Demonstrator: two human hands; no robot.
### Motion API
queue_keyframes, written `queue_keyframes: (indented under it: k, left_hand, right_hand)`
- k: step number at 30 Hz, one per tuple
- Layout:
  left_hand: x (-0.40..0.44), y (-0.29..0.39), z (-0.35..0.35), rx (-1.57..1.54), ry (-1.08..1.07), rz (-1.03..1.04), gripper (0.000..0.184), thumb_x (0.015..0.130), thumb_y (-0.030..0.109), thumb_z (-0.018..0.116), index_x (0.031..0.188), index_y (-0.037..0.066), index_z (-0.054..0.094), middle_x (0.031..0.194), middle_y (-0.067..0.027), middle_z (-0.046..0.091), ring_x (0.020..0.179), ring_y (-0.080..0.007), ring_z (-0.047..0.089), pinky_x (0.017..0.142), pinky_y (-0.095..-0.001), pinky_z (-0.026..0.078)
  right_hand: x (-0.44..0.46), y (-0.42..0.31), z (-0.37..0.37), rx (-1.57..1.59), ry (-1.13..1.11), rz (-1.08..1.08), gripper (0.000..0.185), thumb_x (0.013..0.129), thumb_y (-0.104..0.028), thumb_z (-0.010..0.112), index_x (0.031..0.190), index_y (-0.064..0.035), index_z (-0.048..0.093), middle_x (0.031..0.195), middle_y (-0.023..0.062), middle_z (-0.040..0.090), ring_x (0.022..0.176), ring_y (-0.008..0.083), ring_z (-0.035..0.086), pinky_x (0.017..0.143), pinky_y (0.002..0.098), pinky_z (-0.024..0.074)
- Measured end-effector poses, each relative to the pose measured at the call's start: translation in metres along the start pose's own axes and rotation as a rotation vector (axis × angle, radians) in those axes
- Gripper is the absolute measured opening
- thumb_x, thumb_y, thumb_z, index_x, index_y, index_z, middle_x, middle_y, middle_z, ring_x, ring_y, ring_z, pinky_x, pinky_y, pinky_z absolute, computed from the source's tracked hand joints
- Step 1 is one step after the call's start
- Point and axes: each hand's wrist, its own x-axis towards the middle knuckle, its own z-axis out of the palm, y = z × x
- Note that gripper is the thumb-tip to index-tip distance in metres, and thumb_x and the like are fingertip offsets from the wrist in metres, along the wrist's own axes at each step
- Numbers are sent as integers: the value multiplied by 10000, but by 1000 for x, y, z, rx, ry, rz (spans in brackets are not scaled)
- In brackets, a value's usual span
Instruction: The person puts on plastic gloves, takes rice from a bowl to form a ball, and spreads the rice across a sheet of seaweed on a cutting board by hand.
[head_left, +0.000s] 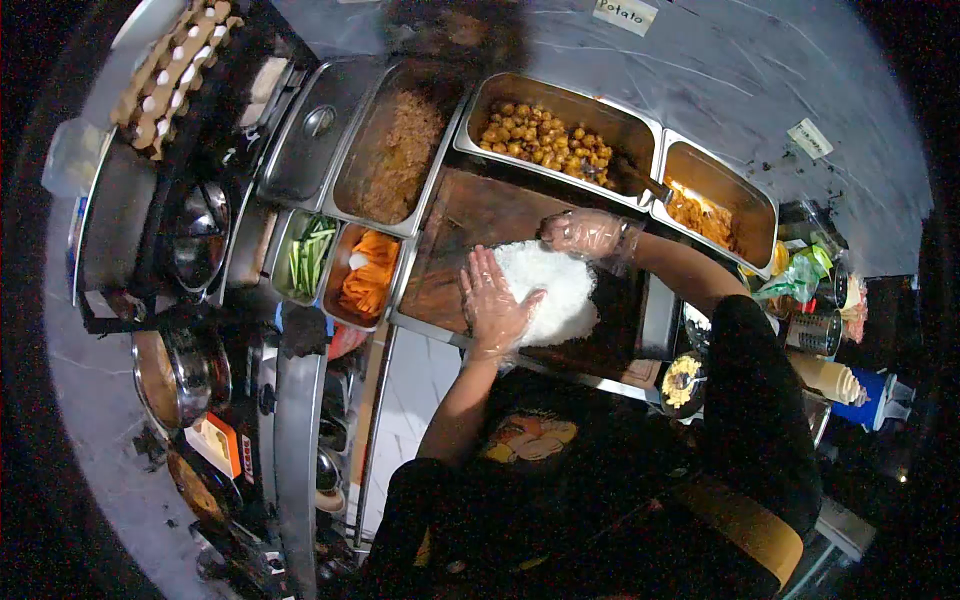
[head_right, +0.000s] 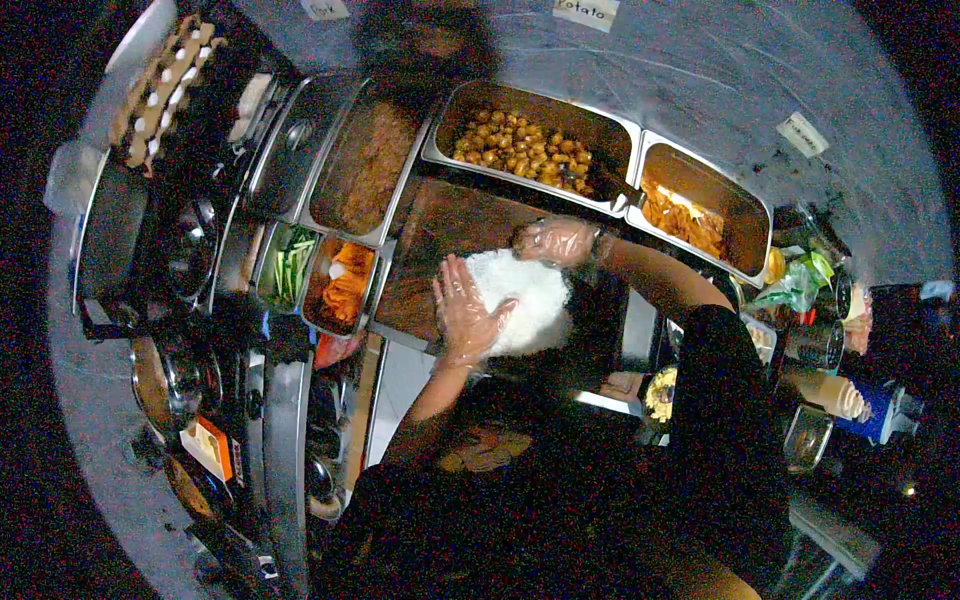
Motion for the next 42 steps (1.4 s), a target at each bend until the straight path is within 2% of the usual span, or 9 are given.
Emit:
queue_keyframes:
  k: [2,5,11,17,20,27,32,36,42]
  left_hand:
    - [0,0,-1,8,-4,6,1150,751,699,572,1429,-140,177,1528,-292,158,1431,-407,148,1154,-542,89]
    - [0,0,0,24,-18,11,1152,755,698,570,1432,-141,165,1529,-294,151,1432,-406,145,1154,-541,94]
    - [0,-7,3,29,14,64,1116,776,697,554,1421,-145,206,1518,-295,192,1424,-410,172,1155,-536,101]
    - [8,-48,-20,-516,-97,9,571,924,339,565,1361,-6,437,1412,-227,439,1327,-358,402,1103,-443,300]
    - [22,-85,12,-911,-52,33,304,967,203,485,1198,46,606,1214,-178,618,1142,-330,584,978,-383,444]
    - [76,-56,-24,-575,-99,520,377,928,183,527,1281,54,552,1311,-174,555,1256,-319,497,1061,-392,378]
    - [76,-17,2,63,-336,844,874,896,569,460,1500,12,165,1583,-140,124,1459,-287,132,1163,-538,68]
    - [84,14,3,96,-338,903,881,882,639,416,1493,34,226,1565,-111,211,1444,-251,189,1173,-504,81]
    - [101,53,26,19,-395,1077,888,871,651,428,1479,25,264,1559,-119,229,1441,-251,204,1172,-496,98]
  right_hand:
    - [-10,5,29,336,205,57,308,898,-155,513,1200,-99,539,1195,121,550,1114,260,534,951,367,465]
    - [-21,-20,-20,-59,115,93,284,888,-146,500,1166,-111,550,1153,116,558,1103,280,542,934,385,471]
    - [-25,-52,-57,-23,-79,493,365,742,-116,602,1104,-77,569,1146,113,559,1089,294,542,894,404,493]
    - [27,-108,-64,651,568,1185,75,805,-98,587,854,-41,579,879,191,609,859,344,604,769,423,485]
    - [71,-134,-49,477,548,968,116,800,-128,614,891,-57,601,879,155,621,842,341,603,750,412,492]
    - [109,-182,-39,759,897,1038,278,752,-114,638,1019,-44,608,1112,175,618,1006,367,592,866,412,490]
    - [59,-229,-39,458,790,1293,298,826,-173,624,1091,-42,593,1202,186,567,1092,376,545,947,446,446]
    - [50,-274,-46,478,1013,1724,308,889,-222,596,1120,-22,569,1135,174,586,1042,354,561,903,427,450]
    - [56,-303,-14,544,1369,1794,324,875,-193,650,1135,-25,557,1040,176,603,965,317,575,850,412,448]
